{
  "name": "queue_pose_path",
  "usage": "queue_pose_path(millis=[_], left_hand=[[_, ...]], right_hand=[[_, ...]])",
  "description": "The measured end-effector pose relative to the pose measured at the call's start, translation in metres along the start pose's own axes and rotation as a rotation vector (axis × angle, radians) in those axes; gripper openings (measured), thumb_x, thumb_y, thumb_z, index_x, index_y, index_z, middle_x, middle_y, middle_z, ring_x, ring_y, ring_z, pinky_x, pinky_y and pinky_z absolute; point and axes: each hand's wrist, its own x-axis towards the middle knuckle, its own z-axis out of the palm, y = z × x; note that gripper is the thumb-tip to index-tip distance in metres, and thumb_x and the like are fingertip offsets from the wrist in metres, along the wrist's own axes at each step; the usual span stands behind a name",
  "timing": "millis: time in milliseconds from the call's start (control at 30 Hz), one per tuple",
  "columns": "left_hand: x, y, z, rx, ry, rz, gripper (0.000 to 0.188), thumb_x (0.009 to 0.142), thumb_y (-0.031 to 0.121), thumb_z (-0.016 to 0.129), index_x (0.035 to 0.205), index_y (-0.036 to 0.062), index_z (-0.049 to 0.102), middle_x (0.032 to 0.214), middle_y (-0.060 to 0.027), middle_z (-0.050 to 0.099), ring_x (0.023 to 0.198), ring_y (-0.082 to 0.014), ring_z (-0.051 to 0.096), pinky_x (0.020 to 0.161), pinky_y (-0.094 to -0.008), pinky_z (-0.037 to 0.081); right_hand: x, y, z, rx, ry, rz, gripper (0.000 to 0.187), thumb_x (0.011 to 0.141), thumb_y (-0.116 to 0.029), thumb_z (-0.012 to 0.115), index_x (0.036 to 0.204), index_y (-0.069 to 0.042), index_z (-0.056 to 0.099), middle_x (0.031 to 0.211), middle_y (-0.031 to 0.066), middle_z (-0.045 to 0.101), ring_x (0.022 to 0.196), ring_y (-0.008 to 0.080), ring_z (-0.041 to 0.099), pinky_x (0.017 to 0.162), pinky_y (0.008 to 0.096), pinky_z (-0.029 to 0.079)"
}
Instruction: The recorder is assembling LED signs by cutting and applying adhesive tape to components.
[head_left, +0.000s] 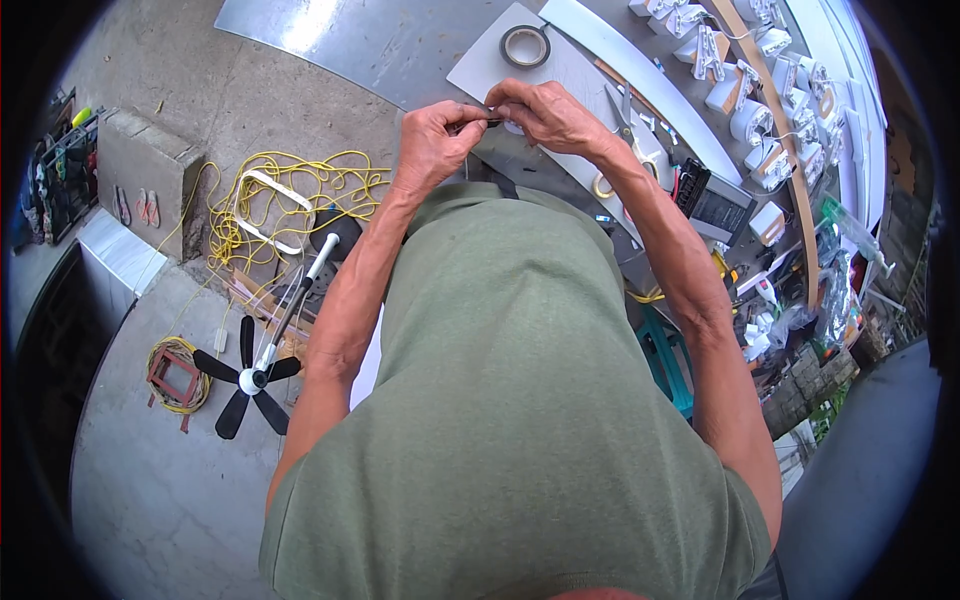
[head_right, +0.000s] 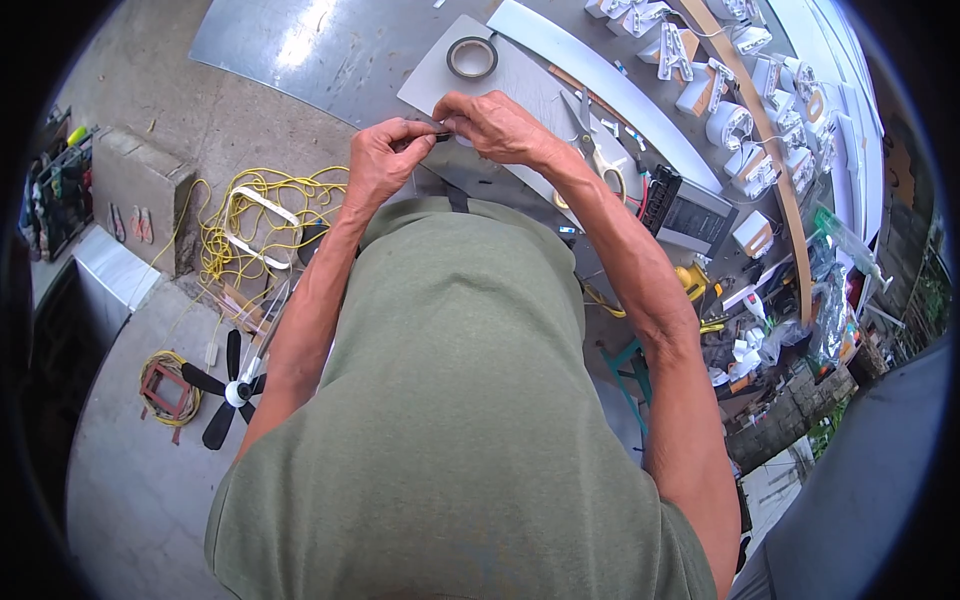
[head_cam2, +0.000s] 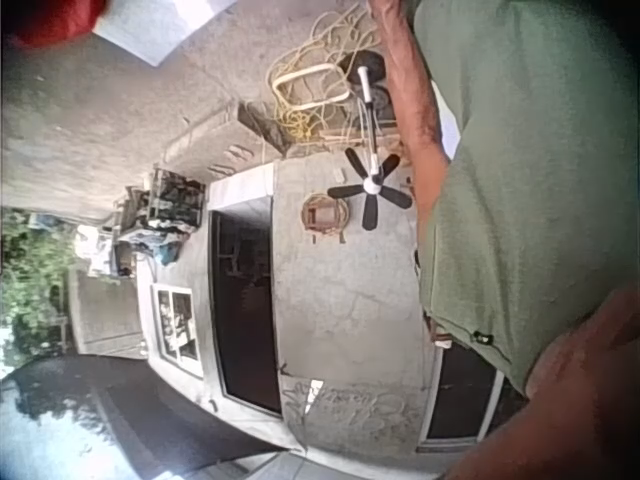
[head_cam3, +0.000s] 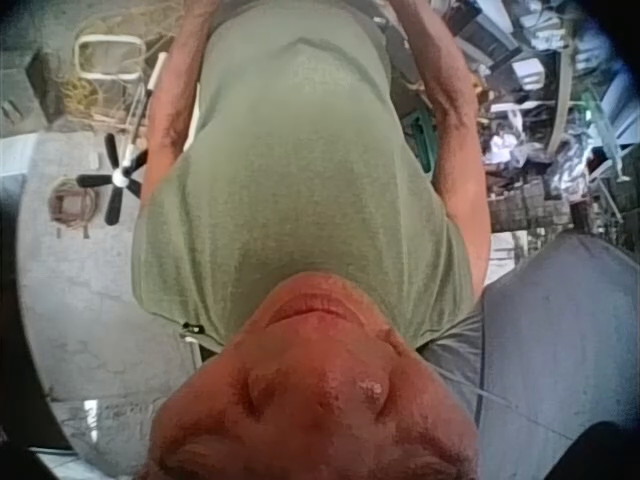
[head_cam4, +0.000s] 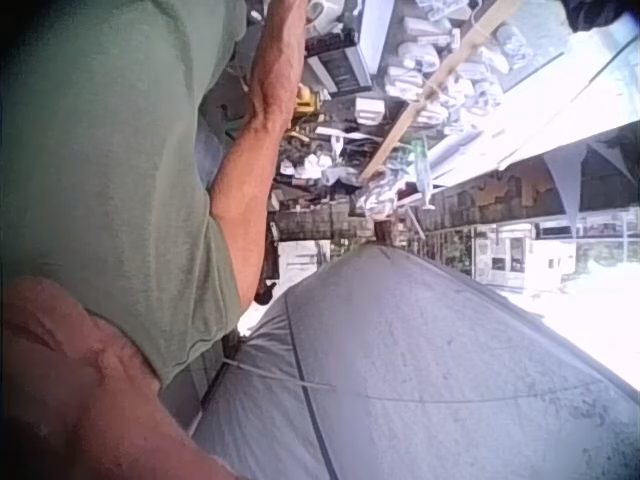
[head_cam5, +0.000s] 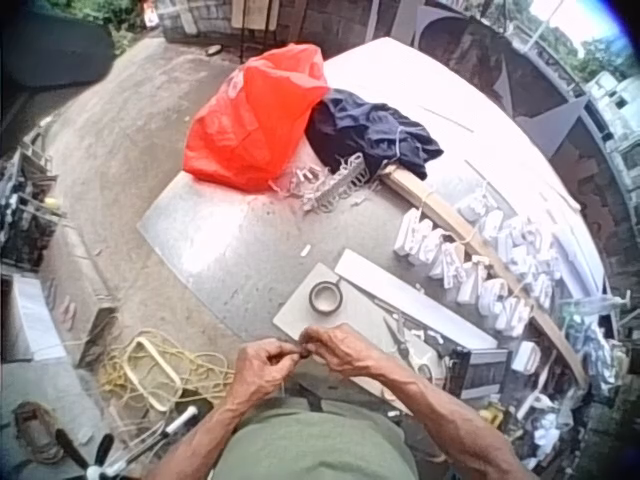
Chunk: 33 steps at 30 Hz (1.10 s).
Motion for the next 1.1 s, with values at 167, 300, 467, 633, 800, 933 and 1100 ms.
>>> queue_pose_path(millis=[167, 300, 467, 633, 800, 933, 1100], left_hand=[[0.002, 0.002, 0.002, 0.147, 0.043, 0.162, 0.016, 0.083, 0.008, 0.075, 0.098, 0.007, 0.079, 0.066, -0.0019, 0.062, 0.057, -0.0064, 0.05, 0.053, -0.026, 0.041], [0.003, 0.002, 0.001, 0.162, 0.041, 0.217, 0.014, 0.082, 0.007, 0.075, 0.095, 0.0056, 0.078, 0.068, -0.0033, 0.062, 0.056, -0.0091, 0.051, 0.053, -0.0263, 0.042], [0.002, 0.002, 0.0, 0.169, 0.027, 0.231, 0.013, 0.082, 0.007, 0.076, 0.094, 0.0059, 0.078, 0.068, -0.0036, 0.062, 0.056, -0.0098, 0.052, 0.053, -0.0268, 0.042], [0.004, -0.001, -0.002, 0.189, 0.014, 0.271, 0.013, 0.082, 0.008, 0.075, 0.094, 0.0069, 0.078, 0.068, -0.0038, 0.062, 0.056, -0.0109, 0.053, 0.053, -0.028, 0.043], [0.006, -0.001, -0.004, 0.231, 0.002, 0.302, 0.012, 0.082, 0.01, 0.076, 0.093, 0.0053, 0.078, 0.071, -0.0061, 0.066, 0.057, -0.0125, 0.057, 0.055, -0.0287, 0.046], [0.005, 0.0, -0.004, 0.227, -0.023, 0.261, 0.013, 0.083, 0.011, 0.075, 0.093, 0.0021, 0.077, 0.078, -0.0096, 0.073, 0.062, -0.0147, 0.065, 0.06, -0.0288, 0.052], [0.006, 0.004, -0.006, 0.202, -0.087, 0.21, 0.012, 0.083, 0.011, 0.073, 0.091, 0.0026, 0.077, 0.08, -0.0127, 0.073, 0.067, -0.0237, 0.07, 0.064, -0.0335, 0.054]], right_hand=[[0.007, 0.002, 0.001, -0.063, -0.043, 0.044, 0.018, 0.097, -0.015, 0.058, 0.108, -0.004, 0.066, 0.076, 0.0152, 0.068, 0.07, 0.032, 0.067, 0.065, 0.0413, 0.05], [0.012, 0.003, -0.004, 0.079, -0.112, 0.112, 0.018, 0.097, -0.016, 0.058, 0.106, -0.001, 0.065, 0.078, 0.0136, 0.069, 0.055, 0.0235, 0.064, 0.053, 0.0363, 0.05], [0.014, 0.0, -0.007, 0.162, -0.156, 0.217, 0.012, 0.099, -0.01, 0.059, 0.104, 0.0, 0.063, 0.077, 0.0056, 0.065, 0.046, 0.0115, 0.056, 0.043, 0.0289, 0.045], [0.014, 0.002, -0.006, 0.153, -0.182, 0.196, 0.017, 0.094, -0.009, 0.063, 0.105, 0.003, 0.065, 0.092, 0.0144, 0.074, 0.049, 0.016, 0.062, 0.045, 0.0308, 0.051], [0.014, 0.003, -0.005, 0.155, -0.182, 0.163, 0.018, 0.091, -0.007, 0.065, 0.106, 0.003, 0.066, 0.091, 0.0136, 0.074, 0.048, 0.0153, 0.061, 0.045, 0.0304, 0.051], [0.013, -0.002, -0.006, 0.09, -0.193, 0.169, 0.02, 0.09, -0.007, 0.066, 0.109, 0.001, 0.067, 0.093, 0.0135, 0.075, 0.058, 0.0194, 0.068, 0.051, 0.0333, 0.054], [0.012, 0.007, 0.0, -0.045, -0.144, -0.004, 0.026, 0.088, -0.009, 0.069, 0.113, -0.003, 0.068, 0.099, 0.0149, 0.076, 0.084, 0.0282, 0.074, 0.072, 0.0394, 0.057]])
